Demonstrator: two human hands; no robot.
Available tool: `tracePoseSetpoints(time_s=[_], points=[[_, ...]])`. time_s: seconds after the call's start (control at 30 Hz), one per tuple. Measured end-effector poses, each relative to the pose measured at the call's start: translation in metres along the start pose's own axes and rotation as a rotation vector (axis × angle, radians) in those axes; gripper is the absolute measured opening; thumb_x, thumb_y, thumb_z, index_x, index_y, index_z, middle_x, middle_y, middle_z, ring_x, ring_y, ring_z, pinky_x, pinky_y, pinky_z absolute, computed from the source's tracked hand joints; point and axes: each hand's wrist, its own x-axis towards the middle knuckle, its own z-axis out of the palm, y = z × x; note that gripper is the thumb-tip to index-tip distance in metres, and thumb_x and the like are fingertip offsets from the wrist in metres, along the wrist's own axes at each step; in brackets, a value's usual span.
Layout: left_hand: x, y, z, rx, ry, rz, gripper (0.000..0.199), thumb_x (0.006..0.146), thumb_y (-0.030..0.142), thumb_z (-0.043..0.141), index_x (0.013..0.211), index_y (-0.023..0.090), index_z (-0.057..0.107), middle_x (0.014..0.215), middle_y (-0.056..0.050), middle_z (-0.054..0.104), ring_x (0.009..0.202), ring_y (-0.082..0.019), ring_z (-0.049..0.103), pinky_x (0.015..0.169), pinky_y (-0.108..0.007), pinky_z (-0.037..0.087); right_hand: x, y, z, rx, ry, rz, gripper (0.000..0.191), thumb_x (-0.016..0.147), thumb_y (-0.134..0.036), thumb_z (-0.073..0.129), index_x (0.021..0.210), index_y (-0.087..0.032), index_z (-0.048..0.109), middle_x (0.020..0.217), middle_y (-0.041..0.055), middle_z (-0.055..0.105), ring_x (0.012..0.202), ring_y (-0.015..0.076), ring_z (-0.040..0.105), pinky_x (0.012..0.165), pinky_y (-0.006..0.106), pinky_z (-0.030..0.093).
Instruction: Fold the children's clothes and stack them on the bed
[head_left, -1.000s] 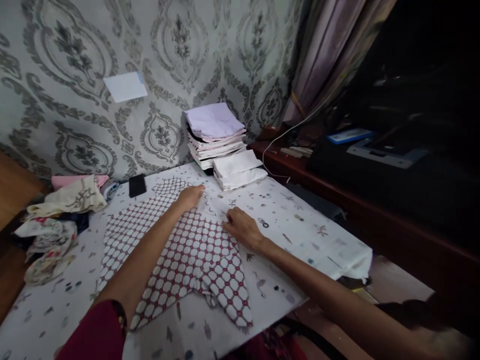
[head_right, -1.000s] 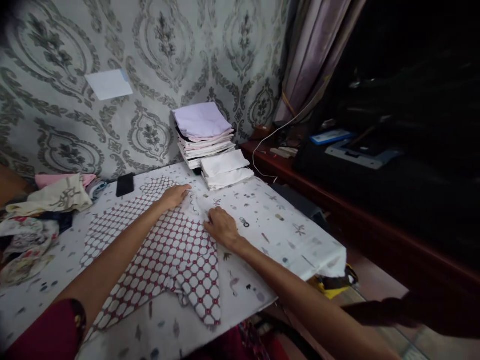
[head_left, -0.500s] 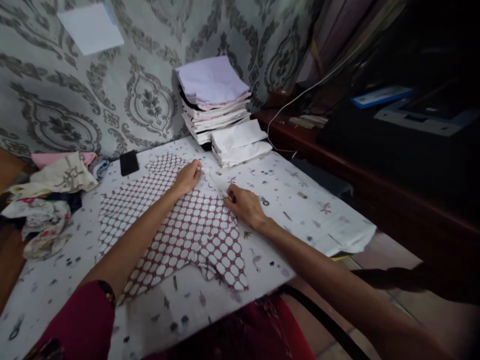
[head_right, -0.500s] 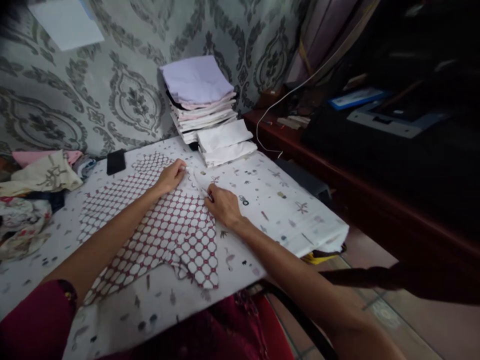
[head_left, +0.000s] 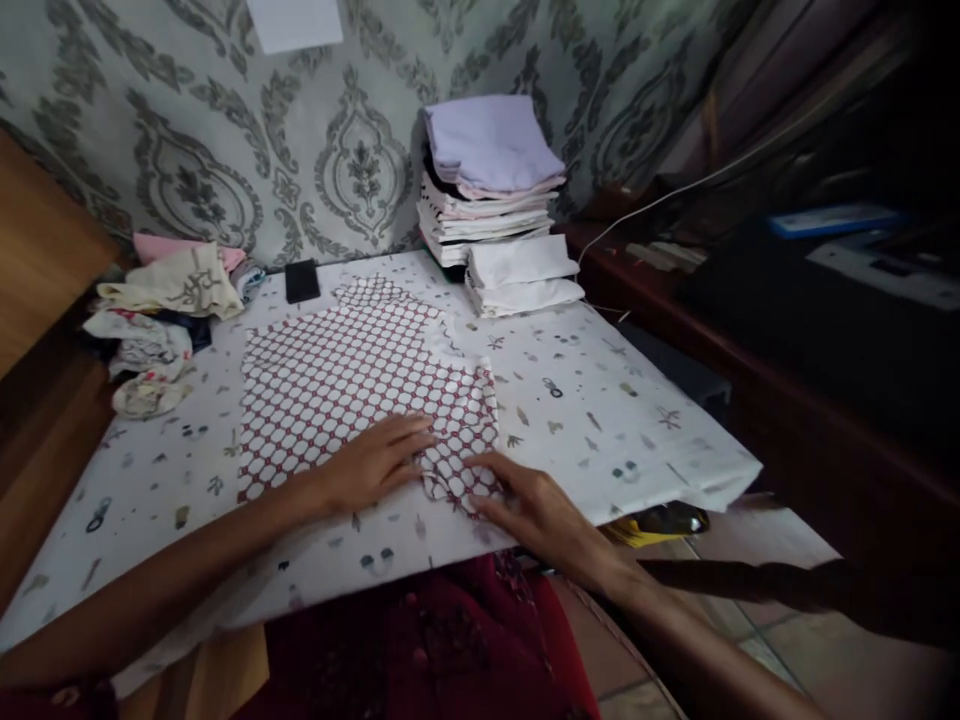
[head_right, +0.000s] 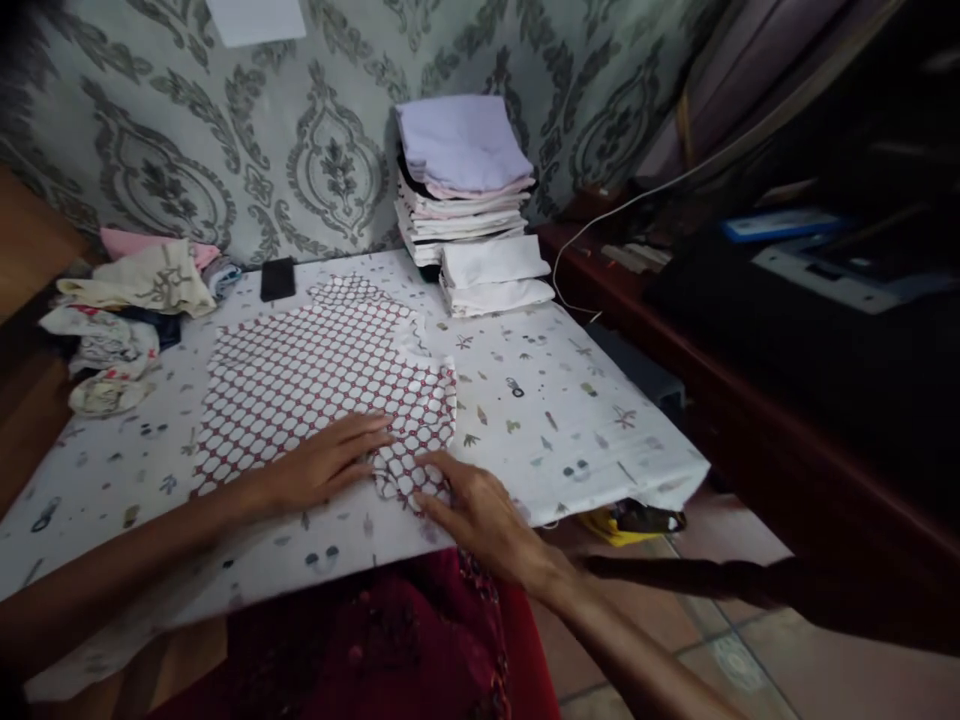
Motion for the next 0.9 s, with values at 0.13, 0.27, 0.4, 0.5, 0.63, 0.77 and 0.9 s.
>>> tracePoseSetpoints(time_s=[0.13, 0.27, 0.4, 0.5, 0.63, 0.77, 0.9], points=[[-0.021, 0.017, 0.003, -0.049, -0.029, 0.052, 0.049, 0.104, 0.040, 0.037, 0.151, 0.026, 0.036, 0.162, -0.010, 0.035, 0.150, -0.023, 0.031, 0.123, -0.046, 0.028, -0.010, -0.009, 0.009, 0.271, -0.032, 0.066, 0.018, 0.085, -0.041, 0.068, 0.090, -0.025, 0.075, 0.086, 0.0027, 0.074, 0.077, 0.0186, 0.064, 0.075, 0.033, 0.052], [-0.026, 0.021, 0.001, -0.081, 0.033, 0.010, 0.051, 0.103, 0.034, 0.042, 0.152, 0.027, 0.031, 0.157, -0.011, 0.041, 0.144, -0.023, 0.038, 0.118, -0.043, 0.037, -0.012, -0.017, 0.007, 0.793, 0.008, 0.228, 0.026, 0.074, -0.043, 0.081, 0.087, -0.022, 0.073, 0.078, 0.0006, 0.069, 0.070, 0.0144, 0.063, 0.071, 0.029, 0.052], [-0.018, 0.030, 0.002, -0.001, 0.102, -0.017, 0.043, 0.100, 0.026, 0.046, 0.142, 0.024, 0.043, 0.139, -0.011, 0.055, 0.128, -0.025, 0.050, 0.108, -0.044, 0.044, -0.013, -0.020, 0.005, 0.924, 0.012, 0.299, 0.032, 0.067, -0.042, 0.086, 0.086, -0.019, 0.073, 0.074, 0.0005, 0.067, 0.067, 0.0131, 0.061, 0.069, 0.027, 0.050], [-0.015, 0.040, 0.005, 0.115, 0.114, 0.020, 0.030, 0.099, 0.022, 0.045, 0.127, 0.020, 0.056, 0.125, -0.012, 0.059, 0.115, -0.026, 0.053, 0.099, -0.044, 0.046, -0.017, -0.015, 0.003, 0.696, 0.000, 0.275, 0.028, 0.073, -0.043, 0.080, 0.087, -0.020, 0.075, 0.066, -0.0006, 0.063, 0.061, 0.0128, 0.056, 0.060, 0.026, 0.046], [-0.022, 0.048, 0.003, 0.173, 0.115, 0.063, 0.024, 0.100, 0.023, 0.045, 0.118, 0.019, 0.061, 0.112, -0.010, 0.060, 0.104, -0.024, 0.054, 0.089, -0.040, 0.046, -0.021, -0.003, -0.001, 0.391, -0.025, 0.221, 0.023, 0.077, -0.041, 0.074, 0.087, -0.021, 0.078, 0.069, 0.0012, 0.066, 0.059, 0.0129, 0.053, 0.054, 0.025, 0.041], [-0.025, 0.047, 0.001, 0.158, 0.115, 0.056, 0.024, 0.103, 0.023, 0.040, 0.107, 0.020, 0.064, 0.103, -0.007, 0.060, 0.093, -0.020, 0.055, 0.083, -0.035, 0.046, -0.016, 0.000, -0.004, 0.517, -0.080, 0.242, 0.027, 0.078, -0.043, 0.074, 0.090, -0.020, 0.077, 0.063, 0.0001, 0.062, 0.056, 0.0121, 0.053, 0.051, 0.024, 0.040], [-0.020, 0.046, 0.001, 0.163, 0.111, 0.042, 0.025, 0.102, 0.022, 0.039, 0.100, 0.019, 0.064, 0.100, -0.008, 0.061, 0.092, -0.020, 0.054, 0.084, -0.036, 0.046, -0.011, -0.008, -0.008, 0.642, -0.083, 0.301, 0.029, 0.075, -0.041, 0.077, 0.093, -0.018, 0.077, 0.060, -0.0018, 0.059, 0.055, 0.0104, 0.051, 0.050, 0.023, 0.038]])
